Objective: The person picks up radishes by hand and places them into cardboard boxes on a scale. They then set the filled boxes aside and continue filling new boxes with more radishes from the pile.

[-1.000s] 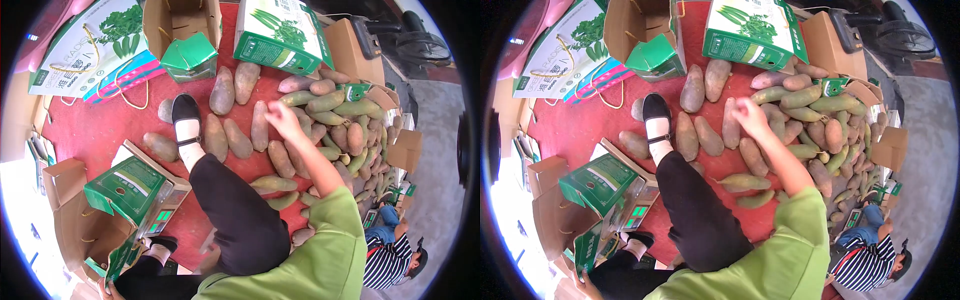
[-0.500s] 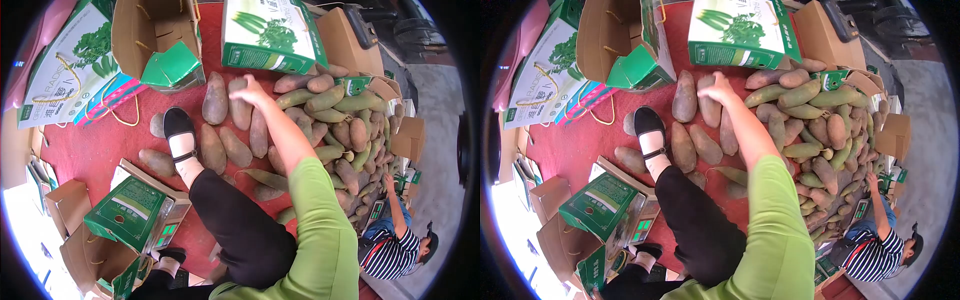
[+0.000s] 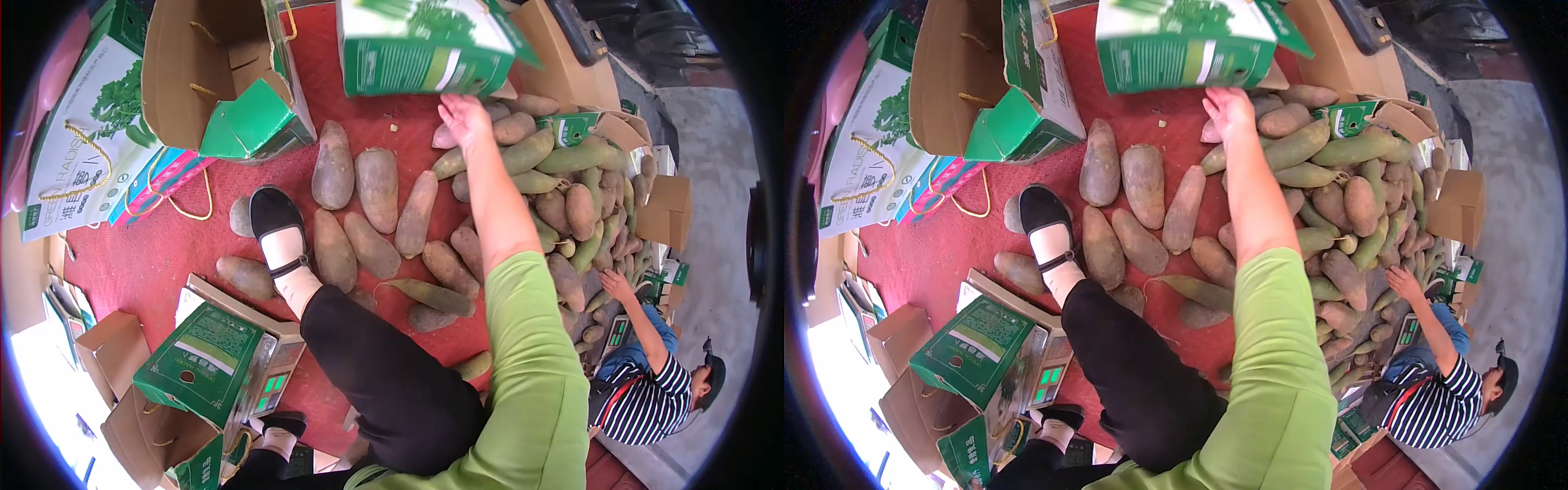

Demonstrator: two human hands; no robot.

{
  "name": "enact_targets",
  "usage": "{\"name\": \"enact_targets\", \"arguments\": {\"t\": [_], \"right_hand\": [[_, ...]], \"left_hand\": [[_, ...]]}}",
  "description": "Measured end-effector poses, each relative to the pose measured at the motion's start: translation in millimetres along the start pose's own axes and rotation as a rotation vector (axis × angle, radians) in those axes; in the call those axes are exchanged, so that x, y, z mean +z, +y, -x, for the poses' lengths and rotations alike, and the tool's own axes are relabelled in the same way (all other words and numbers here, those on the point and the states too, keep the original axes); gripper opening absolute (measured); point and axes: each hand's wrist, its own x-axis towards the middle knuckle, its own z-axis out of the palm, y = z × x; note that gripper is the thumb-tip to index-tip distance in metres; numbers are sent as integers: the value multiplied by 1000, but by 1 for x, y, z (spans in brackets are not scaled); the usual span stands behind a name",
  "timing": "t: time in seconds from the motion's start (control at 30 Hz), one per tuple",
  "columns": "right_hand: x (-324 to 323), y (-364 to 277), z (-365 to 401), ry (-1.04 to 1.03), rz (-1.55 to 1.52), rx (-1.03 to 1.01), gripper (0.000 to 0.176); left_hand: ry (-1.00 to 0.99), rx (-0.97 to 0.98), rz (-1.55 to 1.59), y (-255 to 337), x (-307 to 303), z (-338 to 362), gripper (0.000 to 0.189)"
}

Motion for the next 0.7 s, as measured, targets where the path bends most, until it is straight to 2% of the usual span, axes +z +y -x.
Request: {"name": "enact_targets", "arguments": {"t": [0.07, 0.1, 0.13, 0.2, 0.23, 0.27, 0.33, 0.43, 0.6, 0.67, 0.7], "right_hand": [[12, -19, -7, -150, 563, -69, 47], [17, -20, -10, -138, 961, -243, 39], [16, -26, -9, -140, 966, -242, 39], [19, -43, -6, 44, 2106, -554, 40], [15, -47, -9, 25, 2219, -469, 40], [10, -54, -12, -61, 2312, -219, 42], [-5, -52, -11, -80, 2365, -80, 47], [-10, -44, -22, -7, 2399, -53, 50], [-23, -47, -37, -23, 2429, -33, 52], [-30, -43, -52, -31, 2350, 73, 55], [-25, -47, -49, -90, 2412, 114, 55]], "left_hand": [[-2, -16, -12, 0, 1, -1, 40], [-7, -22, -16, 1, 2, -1, 40], [-9, -30, -19, 0, 3, -1, 41], [-11, -49, -24, -2, 4, -2, 41], [-10, -59, -27, -4, 3, -2, 41], [-13, -68, -30, -4, 4, -2, 41], [-22, -85, -48, -8, 2, -3, 41], [-14, -110, -63, -8, 1, 0, 41], [-26, -131, -70, -9, -1, 2, 42], [-22, -134, -74, -9, -1, 2, 42], [-25, -137, -79, -10, -2, 2, 42]]}}
